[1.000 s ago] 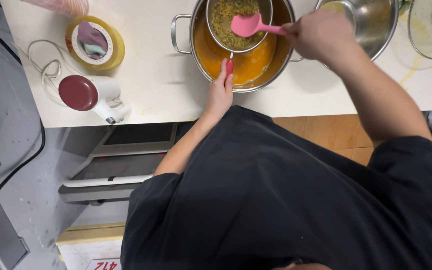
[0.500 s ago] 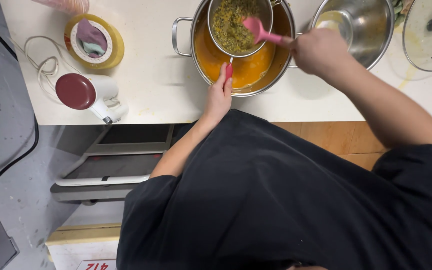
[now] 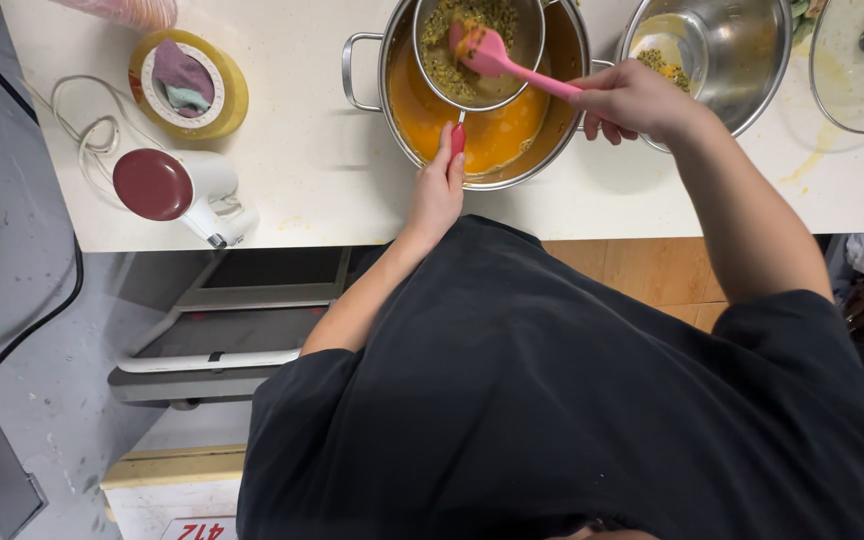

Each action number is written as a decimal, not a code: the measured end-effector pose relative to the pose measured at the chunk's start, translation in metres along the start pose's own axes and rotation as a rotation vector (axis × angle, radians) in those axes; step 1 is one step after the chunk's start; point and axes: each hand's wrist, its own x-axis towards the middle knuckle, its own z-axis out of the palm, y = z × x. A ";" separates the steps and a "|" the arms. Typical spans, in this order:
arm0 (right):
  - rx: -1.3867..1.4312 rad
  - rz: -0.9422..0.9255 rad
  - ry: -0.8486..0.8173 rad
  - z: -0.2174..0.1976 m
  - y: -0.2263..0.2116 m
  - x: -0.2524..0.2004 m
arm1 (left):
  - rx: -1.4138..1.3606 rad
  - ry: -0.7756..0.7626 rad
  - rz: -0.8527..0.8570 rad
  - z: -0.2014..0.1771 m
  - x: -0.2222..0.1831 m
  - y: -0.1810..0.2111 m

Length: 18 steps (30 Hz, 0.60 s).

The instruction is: Straining passion fruit seeds from the juice using a fine-mesh sieve and a spatula.

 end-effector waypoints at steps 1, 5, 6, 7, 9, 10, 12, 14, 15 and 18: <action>0.058 0.026 -0.001 0.001 -0.001 0.001 | -0.001 0.004 0.020 0.001 0.000 -0.002; 0.224 0.066 -0.010 0.003 0.003 0.016 | -0.010 0.018 0.061 0.001 0.000 -0.005; 0.224 0.066 -0.010 0.002 0.007 0.017 | -0.010 0.018 0.061 -0.001 0.000 -0.001; 0.162 0.094 0.005 -0.001 0.011 0.017 | -0.005 0.004 0.030 -0.002 0.000 0.003; 0.095 0.123 0.019 -0.004 0.012 0.006 | -0.003 -0.008 -0.001 -0.001 0.000 0.004; -0.131 -0.031 0.075 -0.004 0.009 -0.004 | -0.008 -0.005 0.013 0.001 -0.001 0.001; -0.362 -0.196 0.123 -0.004 0.001 -0.019 | -0.010 0.008 0.027 0.000 0.000 -0.002; -0.654 -0.325 0.287 -0.003 -0.006 -0.035 | -0.005 0.010 0.046 -0.001 0.000 0.000; -0.655 -0.326 0.286 0.002 -0.009 -0.032 | -0.006 0.011 0.047 0.000 0.000 0.000; -0.893 -0.375 0.429 0.022 -0.018 -0.017 | -0.002 0.002 0.022 -0.001 0.000 0.003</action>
